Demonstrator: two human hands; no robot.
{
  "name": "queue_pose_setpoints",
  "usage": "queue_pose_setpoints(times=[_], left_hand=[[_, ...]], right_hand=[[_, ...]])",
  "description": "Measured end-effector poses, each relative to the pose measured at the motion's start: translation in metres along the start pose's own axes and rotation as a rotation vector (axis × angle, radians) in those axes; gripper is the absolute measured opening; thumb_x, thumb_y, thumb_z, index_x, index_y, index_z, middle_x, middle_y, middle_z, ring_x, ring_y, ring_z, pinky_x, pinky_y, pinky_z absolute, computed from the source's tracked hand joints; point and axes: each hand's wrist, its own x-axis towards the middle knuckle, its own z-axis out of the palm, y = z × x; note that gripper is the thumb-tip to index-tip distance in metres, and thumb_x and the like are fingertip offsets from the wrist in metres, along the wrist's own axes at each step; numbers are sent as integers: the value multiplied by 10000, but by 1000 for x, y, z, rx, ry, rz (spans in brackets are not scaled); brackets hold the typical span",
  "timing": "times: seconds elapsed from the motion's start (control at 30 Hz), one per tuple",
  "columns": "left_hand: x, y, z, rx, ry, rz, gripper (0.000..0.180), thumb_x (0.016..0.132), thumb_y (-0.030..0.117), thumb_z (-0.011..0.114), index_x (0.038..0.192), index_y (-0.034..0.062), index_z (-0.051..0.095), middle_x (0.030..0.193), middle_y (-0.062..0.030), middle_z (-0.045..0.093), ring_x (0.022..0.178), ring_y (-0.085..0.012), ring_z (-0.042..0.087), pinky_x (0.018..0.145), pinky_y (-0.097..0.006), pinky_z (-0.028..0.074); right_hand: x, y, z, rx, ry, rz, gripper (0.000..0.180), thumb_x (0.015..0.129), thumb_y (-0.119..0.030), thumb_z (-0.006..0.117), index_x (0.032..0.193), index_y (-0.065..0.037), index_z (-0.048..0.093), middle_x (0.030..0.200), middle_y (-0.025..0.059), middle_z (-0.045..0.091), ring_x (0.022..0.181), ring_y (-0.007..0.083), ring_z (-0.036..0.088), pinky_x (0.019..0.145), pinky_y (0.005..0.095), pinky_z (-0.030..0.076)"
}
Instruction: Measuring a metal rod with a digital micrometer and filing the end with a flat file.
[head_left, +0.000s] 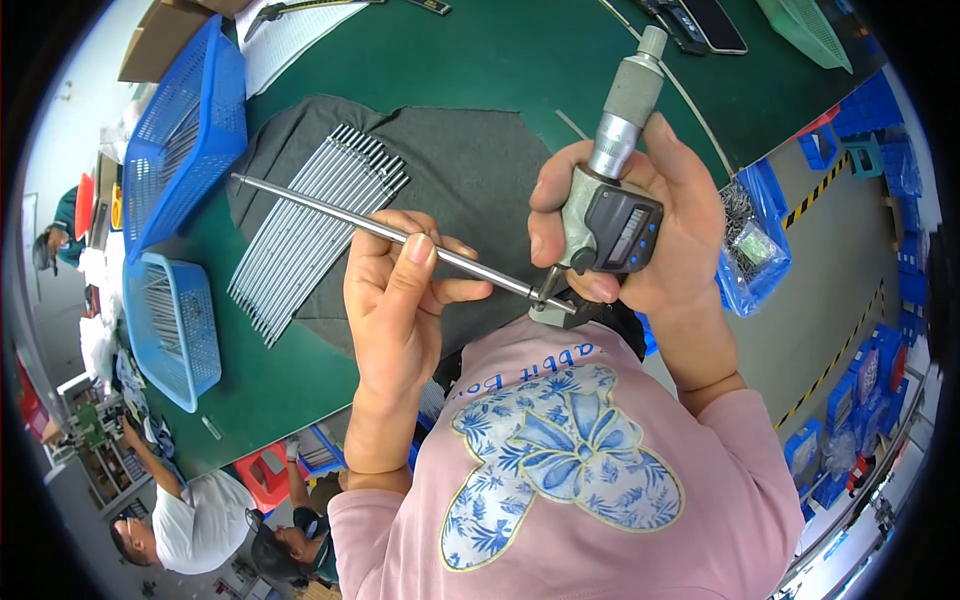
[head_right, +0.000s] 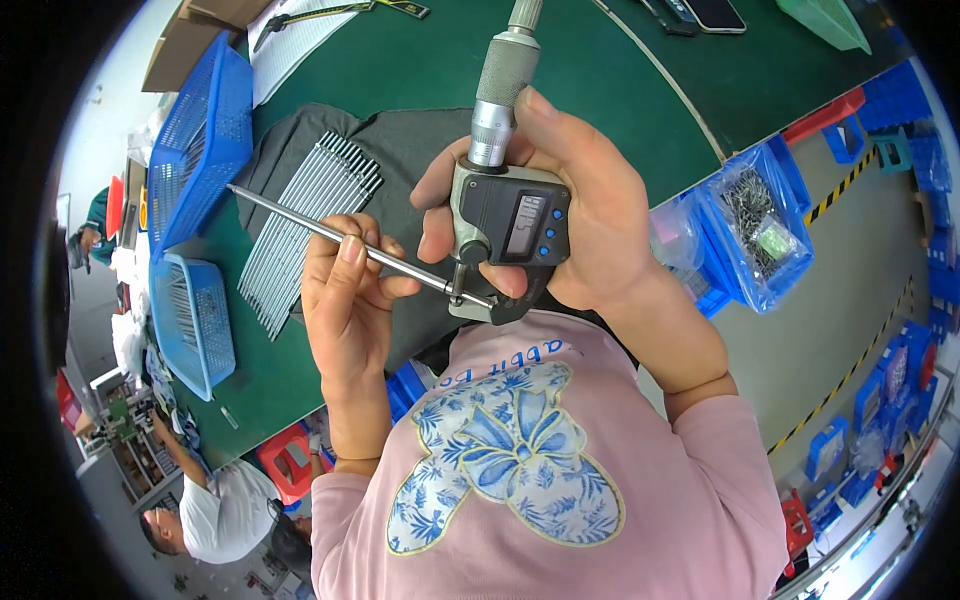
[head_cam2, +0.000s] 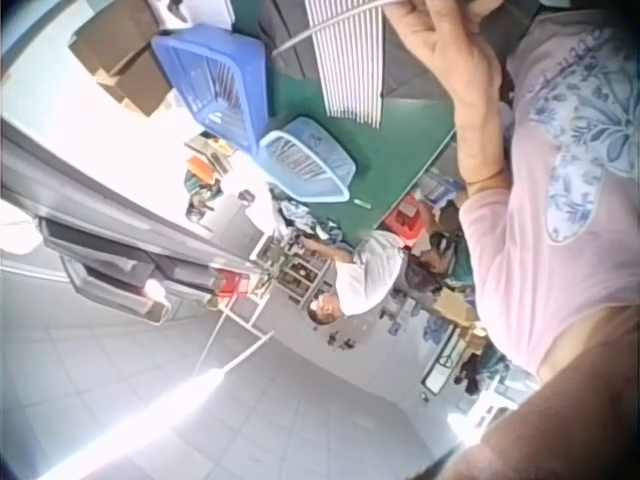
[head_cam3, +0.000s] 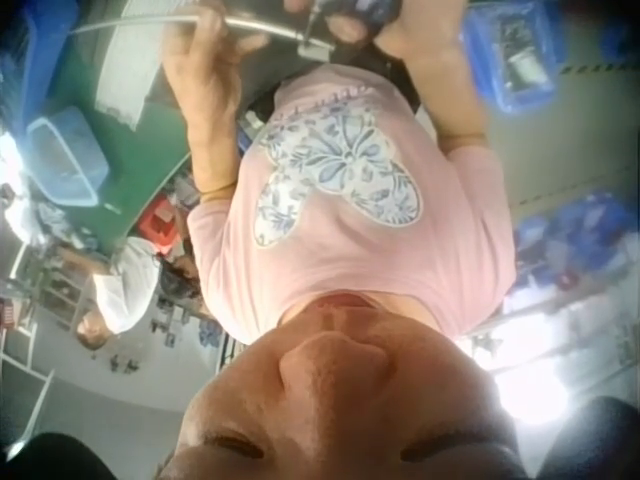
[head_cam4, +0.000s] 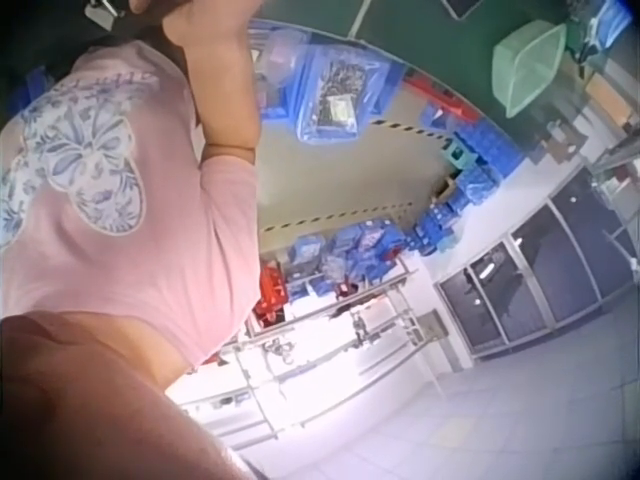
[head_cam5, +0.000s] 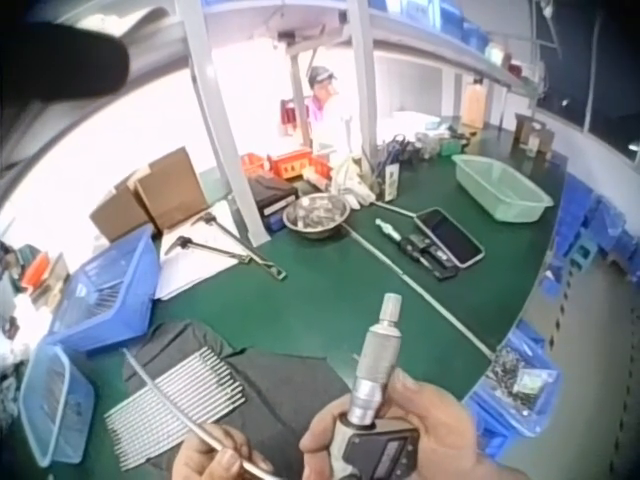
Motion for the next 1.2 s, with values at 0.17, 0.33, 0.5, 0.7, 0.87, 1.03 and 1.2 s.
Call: queue_pose_setpoints(times=[0.17, 0.33, 0.5, 0.7, 0.87, 1.03, 1.2], left_hand=[[1, 0, -1, 1, -4, 7, 97, 932, 69, 517, 954, -14, 472, 918, -96, 479, 848, -205, 631, 622, -333, 629], [1, -2, 2, -5, 1, 2, 96, 932, 67, 517, 954, -14, 471, 915, -95, 477, 842, -202, 629, 616, -329, 627], [1, -2, 1, -14, -11, -12, 95, 929, 63, 521, 960, -10, 468, 915, -95, 477, 832, -204, 626, 607, -326, 626], [-2, 1, -2, -20, 28, -31, 97, 935, 67, 512, 974, -3, 457, 919, -96, 479, 824, -202, 628, 601, -320, 625], [-1, 2, -2, 10, 19, -26, 104, 933, 79, 517, 960, -4, 462, 920, -99, 475, 831, -196, 626, 598, -316, 625], [-1, 3, -1, 2, 3, -26, 111, 930, 83, 521, 958, -8, 464, 927, -105, 472, 834, -202, 625, 594, -320, 626], [-1, 3, -1, 11, 1, -31, 114, 930, 82, 520, 960, -13, 465, 932, -106, 471, 829, -207, 624, 591, -324, 627]], right_hand=[[1, -1, 1, 12, 35, 52, 758, 934, -560, 262, 967, 124, 588, 756, 260, 638, 383, 178, 519, 363, 229, 419], [1, -2, -2, -9, 12, 10, 725, 945, -537, 277, 955, 113, 598, 748, 253, 639, 386, 172, 523, 357, 222, 416], [-1, -1, -2, -21, -8, -39, 689, 956, -511, 299, 941, 105, 608, 745, 244, 641, 387, 158, 526, 358, 219, 422], [1, 3, 0, -39, 18, -14, 658, 950, -510, 324, 937, 84, 607, 751, 231, 647, 404, 160, 536, 373, 212, 433], [1, 6, -3, 7, -42, -25, 661, 962, -507, 298, 944, 81, 600, 757, 238, 646, 422, 167, 548, 374, 215, 436], [0, 4, -1, -7, 5, -2, 683, 968, -505, 261, 967, 88, 598, 760, 236, 647, 418, 170, 546, 373, 217, 437], [0, 4, -2, 14, -4, 3, 692, 959, -517, 279, 956, 94, 604, 756, 234, 647, 407, 169, 542, 373, 218, 437]])
